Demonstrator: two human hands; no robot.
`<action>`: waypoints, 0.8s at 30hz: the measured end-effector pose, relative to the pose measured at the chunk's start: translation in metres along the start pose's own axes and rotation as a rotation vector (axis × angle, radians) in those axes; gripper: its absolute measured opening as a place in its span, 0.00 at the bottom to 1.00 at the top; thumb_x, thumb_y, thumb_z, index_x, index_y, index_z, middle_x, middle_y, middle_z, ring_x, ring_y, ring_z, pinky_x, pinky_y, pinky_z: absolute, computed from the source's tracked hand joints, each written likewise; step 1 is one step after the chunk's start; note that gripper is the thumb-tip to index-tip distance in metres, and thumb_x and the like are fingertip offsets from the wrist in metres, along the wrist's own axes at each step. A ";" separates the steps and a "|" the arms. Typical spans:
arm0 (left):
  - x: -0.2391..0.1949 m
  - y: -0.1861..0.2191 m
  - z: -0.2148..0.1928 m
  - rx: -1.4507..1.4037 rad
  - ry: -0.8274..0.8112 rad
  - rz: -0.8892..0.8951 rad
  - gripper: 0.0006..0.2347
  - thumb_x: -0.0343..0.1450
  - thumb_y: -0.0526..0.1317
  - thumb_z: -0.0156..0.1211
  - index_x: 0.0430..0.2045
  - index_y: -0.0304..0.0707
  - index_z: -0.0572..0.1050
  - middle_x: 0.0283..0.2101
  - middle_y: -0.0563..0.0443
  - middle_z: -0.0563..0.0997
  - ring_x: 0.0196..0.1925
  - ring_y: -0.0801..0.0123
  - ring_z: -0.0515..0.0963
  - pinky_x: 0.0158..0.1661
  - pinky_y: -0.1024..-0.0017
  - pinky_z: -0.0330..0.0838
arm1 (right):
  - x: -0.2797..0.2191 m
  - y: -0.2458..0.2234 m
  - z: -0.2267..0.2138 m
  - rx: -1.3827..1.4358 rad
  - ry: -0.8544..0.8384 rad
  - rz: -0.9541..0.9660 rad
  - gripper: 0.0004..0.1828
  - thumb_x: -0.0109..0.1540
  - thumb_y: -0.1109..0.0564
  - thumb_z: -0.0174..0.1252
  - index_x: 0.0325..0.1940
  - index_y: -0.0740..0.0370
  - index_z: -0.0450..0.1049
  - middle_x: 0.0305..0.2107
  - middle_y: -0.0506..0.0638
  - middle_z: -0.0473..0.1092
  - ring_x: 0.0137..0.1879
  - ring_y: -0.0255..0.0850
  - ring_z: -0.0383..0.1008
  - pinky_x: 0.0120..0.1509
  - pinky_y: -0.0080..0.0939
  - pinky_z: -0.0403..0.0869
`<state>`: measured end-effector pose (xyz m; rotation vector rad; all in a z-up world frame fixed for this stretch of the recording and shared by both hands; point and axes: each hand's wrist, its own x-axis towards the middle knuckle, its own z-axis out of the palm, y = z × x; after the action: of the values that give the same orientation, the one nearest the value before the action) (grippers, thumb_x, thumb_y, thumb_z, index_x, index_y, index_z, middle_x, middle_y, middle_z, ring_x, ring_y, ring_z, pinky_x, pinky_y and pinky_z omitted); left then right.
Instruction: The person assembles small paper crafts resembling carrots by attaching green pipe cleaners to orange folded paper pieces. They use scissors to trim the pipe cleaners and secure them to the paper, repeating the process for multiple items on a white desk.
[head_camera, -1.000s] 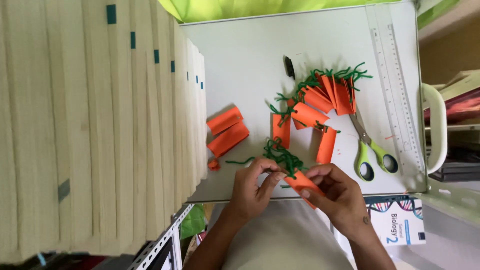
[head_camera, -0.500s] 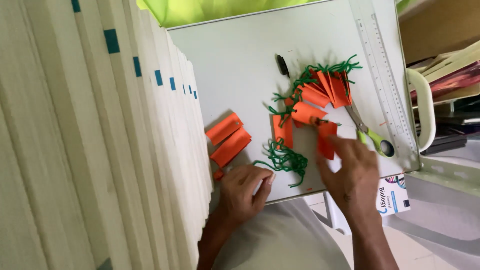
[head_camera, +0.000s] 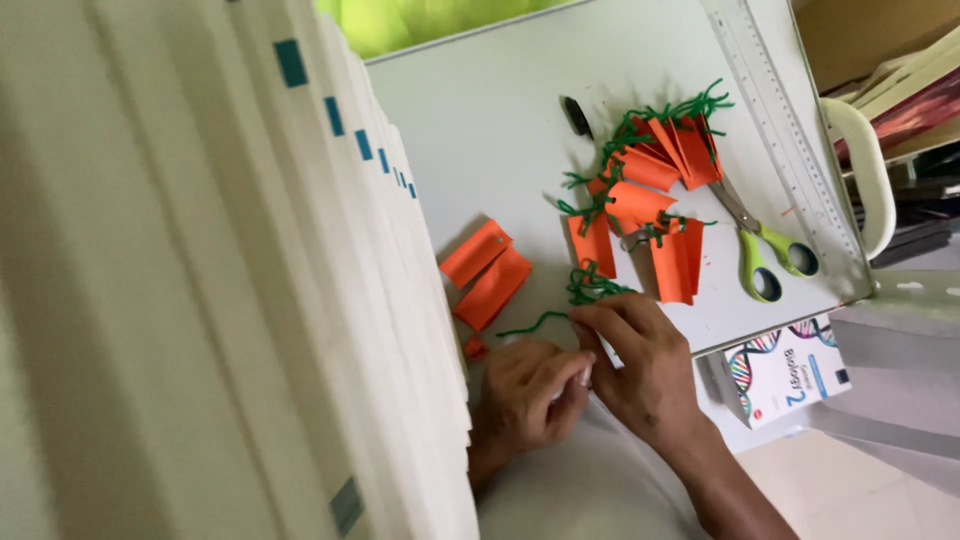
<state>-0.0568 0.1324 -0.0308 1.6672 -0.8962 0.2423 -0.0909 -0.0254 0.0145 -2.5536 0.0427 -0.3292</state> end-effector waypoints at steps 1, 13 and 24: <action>-0.005 -0.001 -0.001 0.004 -0.005 0.010 0.09 0.71 0.29 0.63 0.43 0.33 0.74 0.28 0.46 0.77 0.28 0.57 0.77 0.32 0.60 0.70 | 0.008 0.000 0.005 0.003 0.011 -0.001 0.14 0.54 0.66 0.65 0.43 0.59 0.79 0.37 0.52 0.75 0.43 0.49 0.77 0.44 0.46 0.76; -0.010 0.007 -0.005 -0.158 0.040 -0.020 0.09 0.72 0.28 0.60 0.43 0.35 0.70 0.33 0.50 0.79 0.28 0.64 0.78 0.33 0.66 0.72 | 0.092 -0.011 0.032 0.027 -0.271 -0.312 0.14 0.55 0.56 0.67 0.42 0.61 0.75 0.37 0.54 0.70 0.46 0.54 0.72 0.47 0.52 0.72; 0.009 0.009 -0.021 -0.065 0.060 -0.076 0.09 0.68 0.27 0.62 0.39 0.38 0.73 0.30 0.51 0.79 0.26 0.65 0.78 0.32 0.69 0.72 | 0.111 -0.021 0.009 0.118 -0.331 -0.373 0.18 0.54 0.64 0.59 0.48 0.61 0.77 0.45 0.56 0.73 0.51 0.56 0.72 0.53 0.52 0.72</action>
<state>-0.0507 0.1478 -0.0121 1.6217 -0.7865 0.2082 0.0179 -0.0140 0.0433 -2.4559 -0.5646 -0.0413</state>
